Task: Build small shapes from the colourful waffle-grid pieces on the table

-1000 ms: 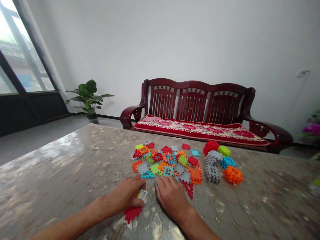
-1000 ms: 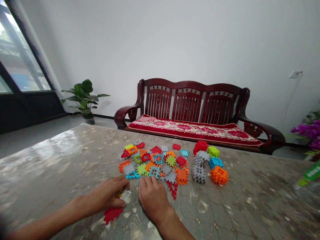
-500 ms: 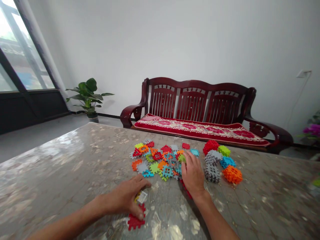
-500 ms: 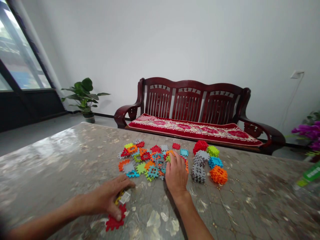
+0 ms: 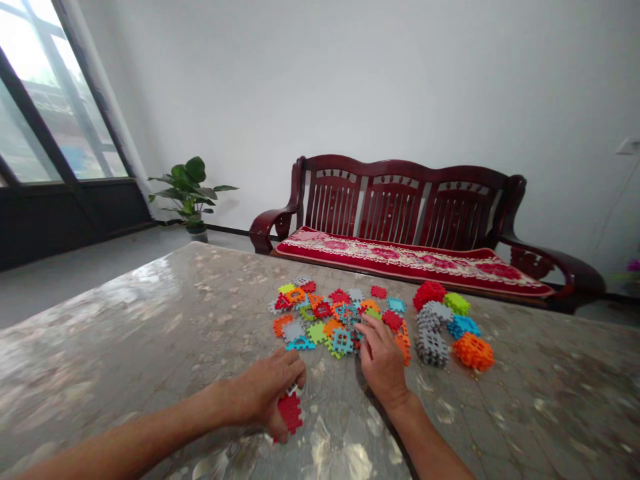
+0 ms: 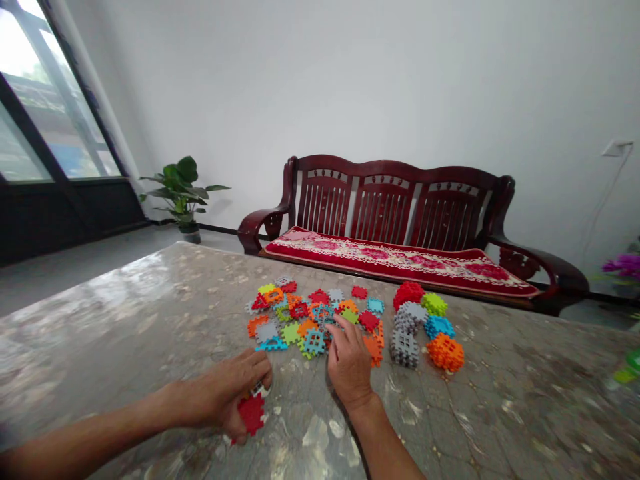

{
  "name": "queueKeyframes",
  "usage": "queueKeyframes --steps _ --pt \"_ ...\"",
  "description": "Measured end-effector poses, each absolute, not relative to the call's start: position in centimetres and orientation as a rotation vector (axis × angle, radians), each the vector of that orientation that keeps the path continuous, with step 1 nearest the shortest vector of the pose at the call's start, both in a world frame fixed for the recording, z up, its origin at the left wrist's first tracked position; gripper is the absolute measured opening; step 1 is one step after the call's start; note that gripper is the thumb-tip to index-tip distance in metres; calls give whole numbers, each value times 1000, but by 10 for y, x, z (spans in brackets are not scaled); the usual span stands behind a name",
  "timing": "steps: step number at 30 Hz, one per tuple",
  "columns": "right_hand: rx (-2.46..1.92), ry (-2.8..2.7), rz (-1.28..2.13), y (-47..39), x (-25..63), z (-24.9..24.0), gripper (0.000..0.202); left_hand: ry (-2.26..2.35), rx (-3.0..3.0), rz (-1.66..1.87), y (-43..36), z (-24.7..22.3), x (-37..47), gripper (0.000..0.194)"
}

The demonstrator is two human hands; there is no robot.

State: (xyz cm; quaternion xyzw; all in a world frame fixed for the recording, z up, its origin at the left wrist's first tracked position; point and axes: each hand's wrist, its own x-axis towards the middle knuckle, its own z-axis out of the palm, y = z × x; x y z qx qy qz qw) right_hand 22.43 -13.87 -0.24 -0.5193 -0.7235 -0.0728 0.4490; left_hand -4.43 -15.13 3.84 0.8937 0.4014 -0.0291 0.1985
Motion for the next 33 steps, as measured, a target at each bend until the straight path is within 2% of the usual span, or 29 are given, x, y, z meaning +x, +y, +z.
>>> queueKeyframes --steps 5,10,13,15,17,22,27,33 --pt "-1157 -1879 -16 -154 212 5 35 1071 2493 -47 -141 33 -43 75" --pt "-1201 -2133 386 -182 185 17 21 1029 2416 44 -129 29 -57 67" --pt "-1251 -2287 538 -196 166 23 35 920 2416 64 -127 32 -71 58" --pt "-1259 -2363 568 -202 154 25 50 875 2427 72 -128 33 -78 53" --pt "-1272 -2413 558 -205 145 26 57 901 2431 64 -129 33 -80 49" --pt "-1294 -2477 532 -207 135 27 51 1065 2453 -34 -130 34 -75 52" --pt "-1318 -2492 514 -207 136 28 47 1019 2451 -71 -136 43 -71 35" --pt "-1373 -2484 576 -207 134 30 37 980 2438 -35 -143 50 -68 57"
